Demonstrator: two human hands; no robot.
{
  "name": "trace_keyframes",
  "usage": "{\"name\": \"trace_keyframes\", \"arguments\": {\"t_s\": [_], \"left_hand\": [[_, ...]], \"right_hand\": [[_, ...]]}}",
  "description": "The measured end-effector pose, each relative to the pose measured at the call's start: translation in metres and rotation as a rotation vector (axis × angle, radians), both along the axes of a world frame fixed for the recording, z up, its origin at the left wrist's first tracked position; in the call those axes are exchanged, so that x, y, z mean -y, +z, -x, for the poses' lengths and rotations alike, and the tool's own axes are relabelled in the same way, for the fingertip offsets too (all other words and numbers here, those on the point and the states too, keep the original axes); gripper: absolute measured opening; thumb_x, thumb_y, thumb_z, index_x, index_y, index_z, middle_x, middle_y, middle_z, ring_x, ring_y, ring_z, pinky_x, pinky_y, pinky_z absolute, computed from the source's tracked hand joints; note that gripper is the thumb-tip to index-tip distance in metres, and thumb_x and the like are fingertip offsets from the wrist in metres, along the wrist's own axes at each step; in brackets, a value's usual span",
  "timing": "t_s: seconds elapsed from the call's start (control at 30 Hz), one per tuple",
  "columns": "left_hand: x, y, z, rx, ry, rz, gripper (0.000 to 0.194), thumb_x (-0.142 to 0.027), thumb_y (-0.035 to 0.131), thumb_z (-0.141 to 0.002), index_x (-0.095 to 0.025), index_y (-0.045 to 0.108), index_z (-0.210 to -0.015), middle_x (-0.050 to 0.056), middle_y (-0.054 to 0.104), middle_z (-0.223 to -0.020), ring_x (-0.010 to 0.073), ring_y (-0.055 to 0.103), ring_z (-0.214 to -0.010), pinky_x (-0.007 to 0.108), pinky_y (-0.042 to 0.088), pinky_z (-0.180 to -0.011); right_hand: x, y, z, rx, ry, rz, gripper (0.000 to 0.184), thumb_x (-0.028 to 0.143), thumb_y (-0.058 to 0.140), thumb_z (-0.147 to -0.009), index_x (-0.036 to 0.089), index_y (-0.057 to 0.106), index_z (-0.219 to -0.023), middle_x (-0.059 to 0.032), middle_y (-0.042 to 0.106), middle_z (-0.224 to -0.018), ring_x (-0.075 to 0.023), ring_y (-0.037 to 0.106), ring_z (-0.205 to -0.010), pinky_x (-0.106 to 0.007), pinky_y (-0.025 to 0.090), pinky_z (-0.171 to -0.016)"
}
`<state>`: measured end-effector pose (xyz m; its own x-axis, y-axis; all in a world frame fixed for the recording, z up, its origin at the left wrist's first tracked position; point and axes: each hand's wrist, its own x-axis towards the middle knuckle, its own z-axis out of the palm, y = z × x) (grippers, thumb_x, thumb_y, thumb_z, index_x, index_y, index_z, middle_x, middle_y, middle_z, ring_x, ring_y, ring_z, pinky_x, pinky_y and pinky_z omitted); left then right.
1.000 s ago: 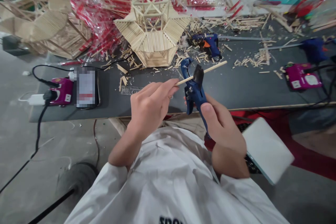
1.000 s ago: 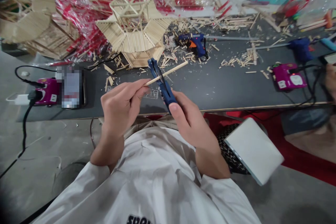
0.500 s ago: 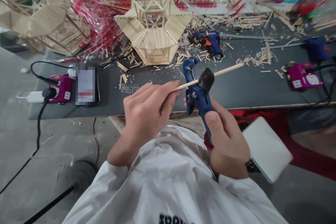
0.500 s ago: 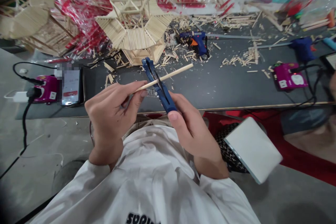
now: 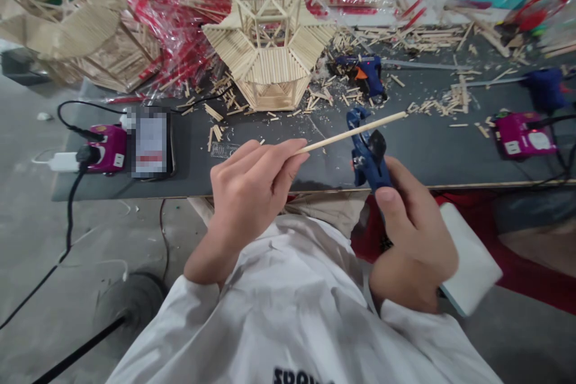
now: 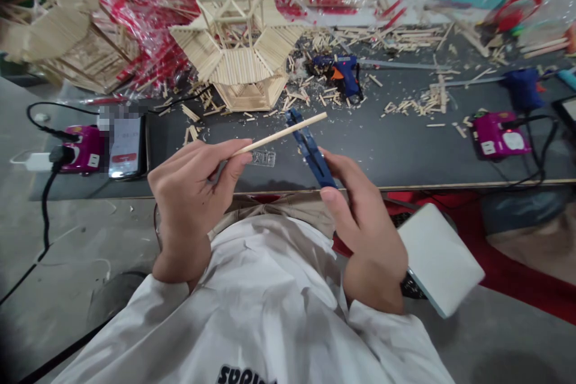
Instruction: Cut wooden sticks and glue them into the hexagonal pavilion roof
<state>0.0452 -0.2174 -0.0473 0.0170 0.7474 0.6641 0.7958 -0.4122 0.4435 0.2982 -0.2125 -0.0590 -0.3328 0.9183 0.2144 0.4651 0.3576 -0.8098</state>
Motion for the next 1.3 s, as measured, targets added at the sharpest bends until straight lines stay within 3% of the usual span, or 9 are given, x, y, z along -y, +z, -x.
{"name": "trace_keyframes", "arguments": {"t_s": [0.2, 0.4, 0.57, 0.67, 0.8, 0.9, 1.03, 1.17, 1.3], "left_hand": [[0.001, -0.003, 0.003, -0.007, 0.01, -0.012, 0.015, -0.029, 0.068, -0.102, -0.025, 0.081, -0.109, 0.0, 0.082, -0.091, 0.013, 0.065, -0.069, 0.026, 0.052, -0.071], [0.001, -0.005, 0.003, -0.014, 0.008, -0.025, 0.015, -0.028, 0.068, -0.102, -0.027, 0.079, -0.112, 0.0, 0.082, -0.092, 0.0146, 0.066, -0.074, 0.029, 0.053, -0.075], [-0.001, -0.005, 0.002, -0.024, -0.01, -0.071, 0.018, -0.027, 0.07, -0.101, -0.029, 0.078, -0.116, 0.0, 0.082, -0.097, 0.0161, 0.069, -0.082, 0.032, 0.054, -0.082], [-0.002, -0.004, 0.003, -0.054, -0.023, -0.062, 0.022, -0.027, 0.07, -0.101, -0.028, 0.077, -0.122, 0.001, 0.082, -0.102, 0.018, 0.069, -0.088, 0.033, 0.054, -0.083], [-0.002, -0.006, 0.004, -0.106, -0.014, -0.048, 0.026, -0.026, 0.07, -0.101, -0.03, 0.076, -0.126, 0.001, 0.082, -0.103, 0.0188, 0.066, -0.089, 0.034, 0.053, -0.083], [-0.004, -0.009, 0.004, -0.13, -0.012, -0.065, 0.028, -0.025, 0.071, -0.1, -0.03, 0.076, -0.126, 0.001, 0.082, -0.101, 0.0185, 0.063, -0.088, 0.033, 0.052, -0.083], [-0.007, -0.014, 0.007, -0.175, -0.042, -0.028, 0.027, -0.026, 0.069, -0.101, -0.027, 0.076, -0.127, 0.001, 0.083, -0.098, 0.0182, 0.062, -0.085, 0.031, 0.052, -0.082], [-0.014, -0.02, 0.018, -0.163, -0.026, 0.034, 0.02, -0.029, 0.066, -0.103, -0.025, 0.078, -0.118, 0.001, 0.083, -0.096, 0.0175, 0.063, -0.083, 0.031, 0.052, -0.082], [-0.02, -0.027, 0.03, -0.169, 0.011, 0.072, 0.018, -0.03, 0.064, -0.104, -0.026, 0.079, -0.114, 0.002, 0.082, -0.098, 0.0186, 0.064, -0.086, 0.032, 0.05, -0.084]], "right_hand": [[-0.036, -0.031, -0.03, 0.572, -0.219, -0.176, 0.064, 0.051, 0.044, -0.106, 0.017, 0.046, -0.159, -0.0231, 0.059, -0.144, -0.0423, 0.054, -0.139, -0.06, 0.044, -0.118], [-0.078, -0.073, -0.042, 0.841, -0.284, -0.177, 0.064, 0.049, 0.046, -0.104, 0.01, 0.05, -0.154, -0.0288, 0.055, -0.143, -0.0486, 0.051, -0.134, -0.068, 0.044, -0.11], [-0.085, -0.071, -0.03, 0.698, -0.243, -0.22, 0.049, 0.038, 0.049, -0.103, 0.014, 0.061, -0.144, -0.0212, 0.059, -0.142, -0.041, 0.047, -0.141, -0.06, 0.04, -0.12], [-0.072, -0.046, -0.014, 0.48, -0.298, -0.275, 0.042, 0.041, 0.052, -0.105, 0.02, 0.065, -0.138, -0.0172, 0.068, -0.133, -0.0365, 0.059, -0.131, -0.056, 0.048, -0.116], [-0.04, -0.006, 0.015, -0.055, -0.345, -0.337, 0.029, 0.037, 0.054, -0.107, 0.027, 0.07, -0.128, -0.0089, 0.074, -0.112, -0.0272, 0.074, -0.1, -0.046, 0.062, -0.088], [-0.027, 0.008, 0.036, -0.102, -0.212, -0.5, 0.03, 0.031, 0.065, -0.102, 0.032, 0.07, -0.131, -0.0064, 0.074, -0.118, -0.0279, 0.072, -0.109, -0.047, 0.059, -0.094], [-0.04, 0.0, 0.053, -0.023, -0.106, -0.675, 0.017, 0.027, 0.077, -0.095, 0.03, 0.076, -0.112, -0.0034, 0.074, -0.095, -0.0226, 0.07, -0.088, -0.04, 0.058, -0.081], [-0.057, -0.013, 0.052, -0.057, -0.132, -0.522, 0.01, 0.035, 0.071, -0.099, 0.027, 0.077, -0.099, -0.0025, 0.07, -0.087, -0.0169, 0.065, -0.074, -0.034, 0.054, -0.069], [-0.063, -0.019, 0.051, -0.04, -0.163, -0.432, 0.012, 0.035, 0.071, -0.099, 0.025, 0.078, -0.099, -0.0046, 0.07, -0.091, -0.0204, 0.066, -0.082, -0.037, 0.053, -0.076]]}}
